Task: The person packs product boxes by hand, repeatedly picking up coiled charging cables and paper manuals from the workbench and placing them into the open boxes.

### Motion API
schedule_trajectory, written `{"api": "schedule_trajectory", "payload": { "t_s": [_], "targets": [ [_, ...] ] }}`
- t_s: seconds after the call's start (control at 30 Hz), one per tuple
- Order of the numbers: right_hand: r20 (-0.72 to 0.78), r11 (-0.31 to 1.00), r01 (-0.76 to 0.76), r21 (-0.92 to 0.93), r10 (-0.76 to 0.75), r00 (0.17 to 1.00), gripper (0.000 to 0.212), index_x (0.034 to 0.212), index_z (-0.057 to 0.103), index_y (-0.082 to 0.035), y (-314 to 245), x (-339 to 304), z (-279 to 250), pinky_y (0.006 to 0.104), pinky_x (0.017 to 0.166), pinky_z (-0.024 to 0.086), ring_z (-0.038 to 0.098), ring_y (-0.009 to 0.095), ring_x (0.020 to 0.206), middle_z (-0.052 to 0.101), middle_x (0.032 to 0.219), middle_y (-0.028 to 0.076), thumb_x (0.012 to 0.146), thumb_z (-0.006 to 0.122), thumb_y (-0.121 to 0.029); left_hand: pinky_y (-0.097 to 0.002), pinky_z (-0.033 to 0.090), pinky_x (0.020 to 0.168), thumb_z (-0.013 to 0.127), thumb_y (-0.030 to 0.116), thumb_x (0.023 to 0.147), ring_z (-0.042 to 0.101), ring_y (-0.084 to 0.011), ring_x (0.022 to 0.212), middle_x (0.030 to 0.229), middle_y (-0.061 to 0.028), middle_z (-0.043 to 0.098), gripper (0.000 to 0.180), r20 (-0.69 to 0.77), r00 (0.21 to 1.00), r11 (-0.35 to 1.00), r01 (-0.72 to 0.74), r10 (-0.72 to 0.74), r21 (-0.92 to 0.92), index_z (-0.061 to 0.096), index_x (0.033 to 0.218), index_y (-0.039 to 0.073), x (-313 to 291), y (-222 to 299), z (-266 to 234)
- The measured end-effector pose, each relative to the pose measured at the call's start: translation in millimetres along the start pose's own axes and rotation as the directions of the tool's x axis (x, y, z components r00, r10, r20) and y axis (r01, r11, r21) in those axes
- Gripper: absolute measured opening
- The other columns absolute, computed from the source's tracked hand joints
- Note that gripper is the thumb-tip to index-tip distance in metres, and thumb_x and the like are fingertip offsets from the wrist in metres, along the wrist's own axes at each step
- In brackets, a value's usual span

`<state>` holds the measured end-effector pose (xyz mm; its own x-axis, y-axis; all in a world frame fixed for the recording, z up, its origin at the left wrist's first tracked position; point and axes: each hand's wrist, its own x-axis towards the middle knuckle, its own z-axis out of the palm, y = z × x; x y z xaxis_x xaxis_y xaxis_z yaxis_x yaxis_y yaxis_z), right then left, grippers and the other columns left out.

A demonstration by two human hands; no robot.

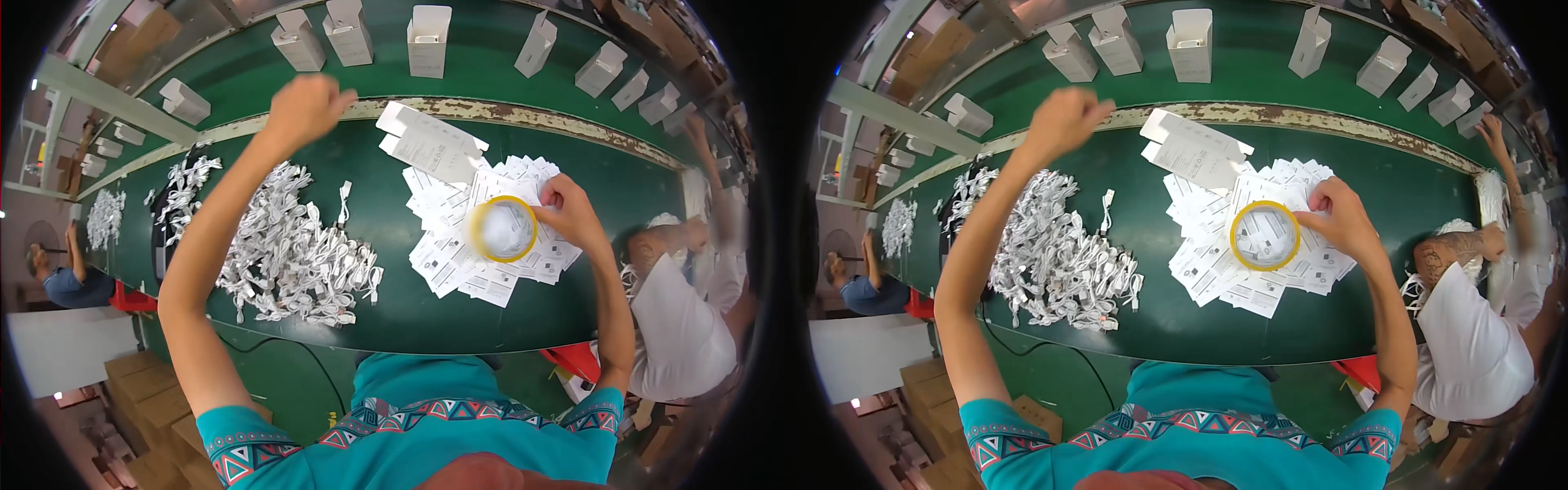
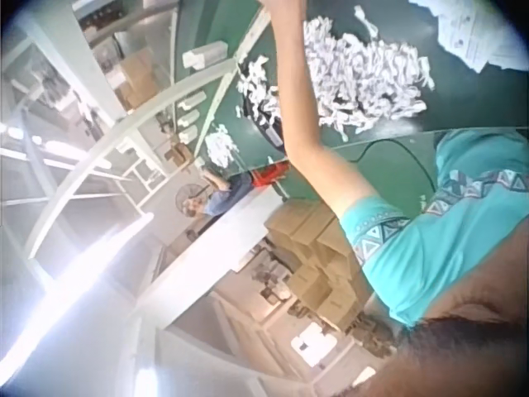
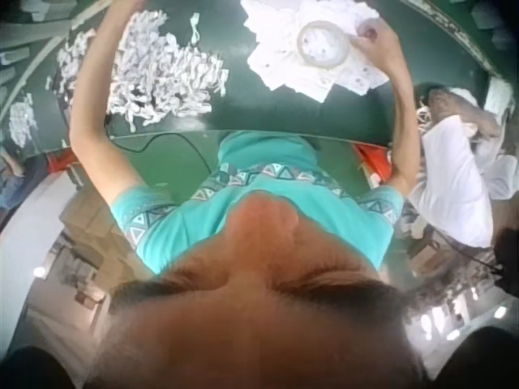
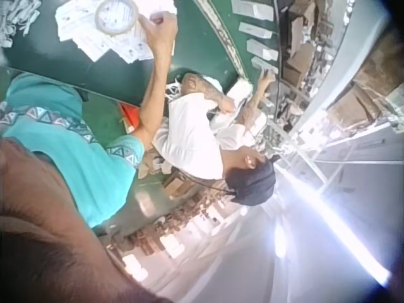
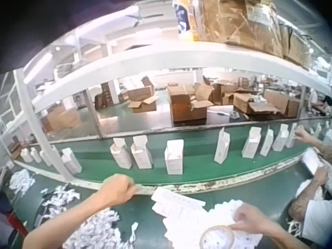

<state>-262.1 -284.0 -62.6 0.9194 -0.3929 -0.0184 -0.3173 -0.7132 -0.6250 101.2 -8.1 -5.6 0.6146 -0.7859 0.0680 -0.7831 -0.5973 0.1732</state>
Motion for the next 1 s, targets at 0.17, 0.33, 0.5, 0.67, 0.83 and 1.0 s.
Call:
{"api": "schedule_trajectory", "payload": {
  "t_s": [0.17,0.33,0.5,0.67,0.83,1.0],
  "targets": [
    [0.084,0.984,-0.097,0.146,0.085,0.993,0.023,0.081,0.067,0.002,4,4,0,0.0331,0.064,0.046,0.053,0.018,0.068,0.061,0.079,0.009,0.083,0.081,-0.016,-0.0505,0.056,0.075,0.076,0.052,0.083,0.071,-0.0385,0.081,0.08,-0.017,0.073,0.051,0.473,0.853,0.97,0.141,-0.221,0.197,0.069,0.072,0.003,-90,22,8],
    [-0.212,0.997,0.082,-0.002,-0.08,0.974,0.012,0.089,0.073,0.002,-2,-8,0,0.0336,0.067,0.049,0.062,0.019,0.073,0.066,0.082,0.01,0.088,0.074,-0.009,-0.044,0.056,0.076,0.079,0.032,0.078,0.072,-0.032,0.082,0.078,-0.012,0.072,0.027,0.377,0.923,0.99,0.111,-0.071,-0.085,0.07,0.076,0.007,-111,12,28],
    [-0.311,0.992,0.047,-0.117,-0.082,0.947,0.012,0.093,0.074,0.003,-1,-9,-18,0.0325,0.065,0.051,0.064,0.016,0.071,0.07,0.084,0.011,0.087,0.075,-0.007,-0.036,0.053,0.062,0.078,0.01,0.081,0.071,-0.0264,0.067,0.072,-0.0127,0.071,0.015,0.181,0.982,0.883,0.044,0.047,-0.468,0.067,0.084,0.001,-72,27,1],
    [0.09,0.946,-0.049,0.319,0.021,0.996,0.014,0.1,0.071,0.004,-38,32,-57,0.0227,0.057,0.049,0.06,0.006,0.064,0.067,0.075,0.001,0.089,0.075,-0.005,-0.0385,0.053,0.065,0.073,0.006,0.084,0.071,-0.0272,0.069,0.075,-0.014,0.071,0.04,-0.201,0.948,0.91,-0.298,0.247,-0.289,0.064,0.123,0.001,4,30,-6],
    [0.005,0.842,0.079,0.533,-0.097,0.995,0.021,0.107,0.068,0.002,-87,118,-69,0.0225,0.062,0.052,0.063,0.009,0.068,0.068,0.084,0.003,0.094,0.074,-0.013,-0.0511,0.055,0.076,0.07,0.008,0.085,0.07,-0.0419,0.081,0.085,-0.0195,0.073,0.05,-0.273,0.949,0.986,-0.169,0.158,-0.015,0.059,0.133,0.002,75,31,35],
    [-0.255,0.703,0.297,0.647,-0.167,0.952,0.016,0.097,0.069,0.002,-156,236,4,0.0256,0.07,0.059,0.072,0.014,0.076,0.074,0.088,0.01,0.089,0.078,-0.009,-0.0511,0.058,0.071,0.069,0.004,0.077,0.071,-0.0404,0.08,0.086,-0.0212,0.071,0.026,-0.286,0.955,0.996,-0.065,0.079,0.058,0.069,0.103,0.006,78,16,54]
  ]
}}
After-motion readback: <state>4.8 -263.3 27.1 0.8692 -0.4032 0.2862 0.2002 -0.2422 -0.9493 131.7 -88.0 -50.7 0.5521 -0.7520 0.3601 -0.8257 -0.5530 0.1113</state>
